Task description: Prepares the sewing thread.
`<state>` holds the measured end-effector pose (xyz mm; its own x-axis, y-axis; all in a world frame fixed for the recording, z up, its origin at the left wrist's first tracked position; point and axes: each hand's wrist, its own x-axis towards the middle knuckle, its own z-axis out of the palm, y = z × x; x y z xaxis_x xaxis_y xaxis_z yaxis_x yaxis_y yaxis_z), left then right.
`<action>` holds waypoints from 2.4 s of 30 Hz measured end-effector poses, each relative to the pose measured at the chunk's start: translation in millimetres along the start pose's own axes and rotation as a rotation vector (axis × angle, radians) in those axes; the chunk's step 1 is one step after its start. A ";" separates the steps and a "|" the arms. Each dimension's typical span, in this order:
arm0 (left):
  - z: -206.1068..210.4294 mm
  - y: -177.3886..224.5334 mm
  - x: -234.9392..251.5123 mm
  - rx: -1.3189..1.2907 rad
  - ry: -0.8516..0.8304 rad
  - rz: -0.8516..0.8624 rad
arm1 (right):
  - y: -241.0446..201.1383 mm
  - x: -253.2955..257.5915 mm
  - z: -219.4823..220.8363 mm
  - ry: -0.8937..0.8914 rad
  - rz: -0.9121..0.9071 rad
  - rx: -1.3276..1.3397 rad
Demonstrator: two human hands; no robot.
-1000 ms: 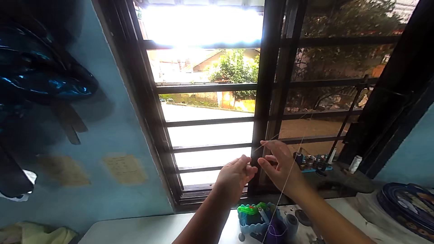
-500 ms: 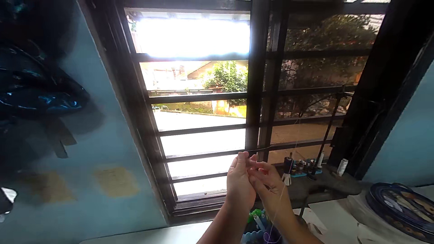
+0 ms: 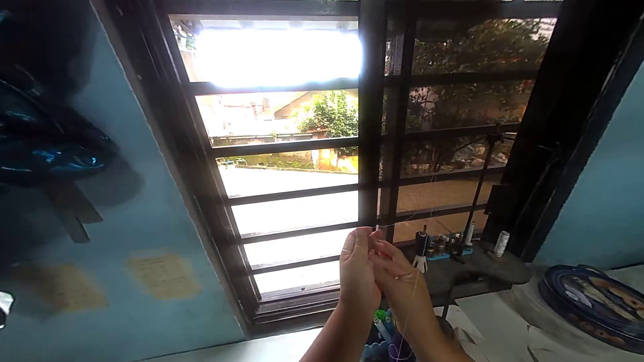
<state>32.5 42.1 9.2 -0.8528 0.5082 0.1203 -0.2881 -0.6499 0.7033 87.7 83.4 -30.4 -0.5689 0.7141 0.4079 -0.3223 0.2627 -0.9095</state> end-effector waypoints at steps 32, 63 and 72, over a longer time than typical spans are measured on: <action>-27.7 11.5 3.2 0.699 -0.142 0.197 | -54.4 41.3 -17.5 -0.222 0.078 -0.116; -27.4 47.8 12.9 0.516 -0.283 -0.208 | -23.9 51.7 -37.7 -0.447 -0.364 -0.172; -20.7 51.8 11.1 0.382 -0.126 -0.317 | -12.1 55.9 -44.6 -0.445 -0.588 -0.226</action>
<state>-0.9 2.4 32.5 -0.6833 0.7265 -0.0728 -0.3239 -0.2122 0.9220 93.5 149.1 -0.2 -0.6178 0.1009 0.7799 -0.5306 0.6784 -0.5081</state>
